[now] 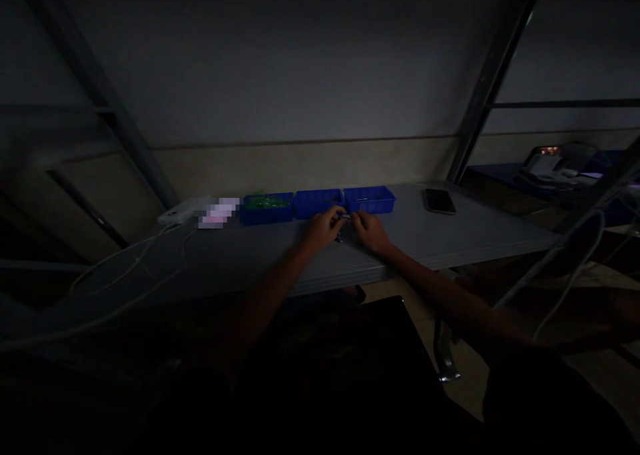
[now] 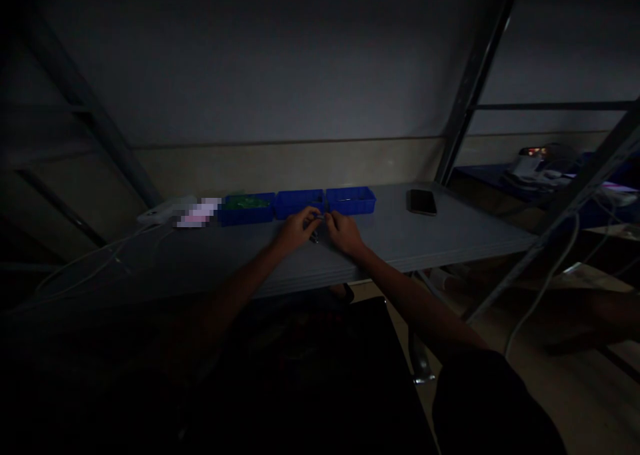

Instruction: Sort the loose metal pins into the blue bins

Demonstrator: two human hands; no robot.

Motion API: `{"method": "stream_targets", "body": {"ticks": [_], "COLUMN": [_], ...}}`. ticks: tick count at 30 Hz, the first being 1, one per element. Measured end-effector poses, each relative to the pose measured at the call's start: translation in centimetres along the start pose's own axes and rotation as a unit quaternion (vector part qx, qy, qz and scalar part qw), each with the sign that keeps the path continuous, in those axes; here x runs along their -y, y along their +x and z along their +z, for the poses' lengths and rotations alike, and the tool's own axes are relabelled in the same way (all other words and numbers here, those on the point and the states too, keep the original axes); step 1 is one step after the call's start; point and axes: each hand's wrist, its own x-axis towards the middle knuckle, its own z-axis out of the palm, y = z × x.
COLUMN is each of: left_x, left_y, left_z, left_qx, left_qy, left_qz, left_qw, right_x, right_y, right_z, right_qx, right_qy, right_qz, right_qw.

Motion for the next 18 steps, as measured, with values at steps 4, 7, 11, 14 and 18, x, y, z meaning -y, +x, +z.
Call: {"method": "stream_targets", "body": {"ticks": [4,7,11,14,18], "left_x": [-0.16,-0.42,-0.62,-0.53,-0.34], "left_y": [-0.06,-0.1,-0.15,-0.18,-0.13], "left_z": [-0.1,-0.21,-0.29,-0.35,-0.45], "left_qx": [0.018,0.028,0.037,0.032,0.024], "left_qy": [-0.006,-0.001,0.017,0.028,0.032], "left_qz": [0.006,0.003,0.002,-0.001,0.001], "left_qw": [1.0,1.0,0.999,0.999,0.999], "right_x": [-0.09,-0.02,0.11,0.16,0.37], "right_y": [-0.01,-0.06,-0.11,-0.13,-0.28], "right_z": [0.21,0.21,0.13,0.1,-0.05], "right_qx": [0.003,0.011,0.023,0.022,0.014], "right_qy": [-0.047,-0.076,-0.094,-0.097,-0.064], "right_qz": [-0.012,-0.012,-0.009,-0.008,-0.015], "right_qw": [0.999,0.997,0.995,0.995,0.998]}}
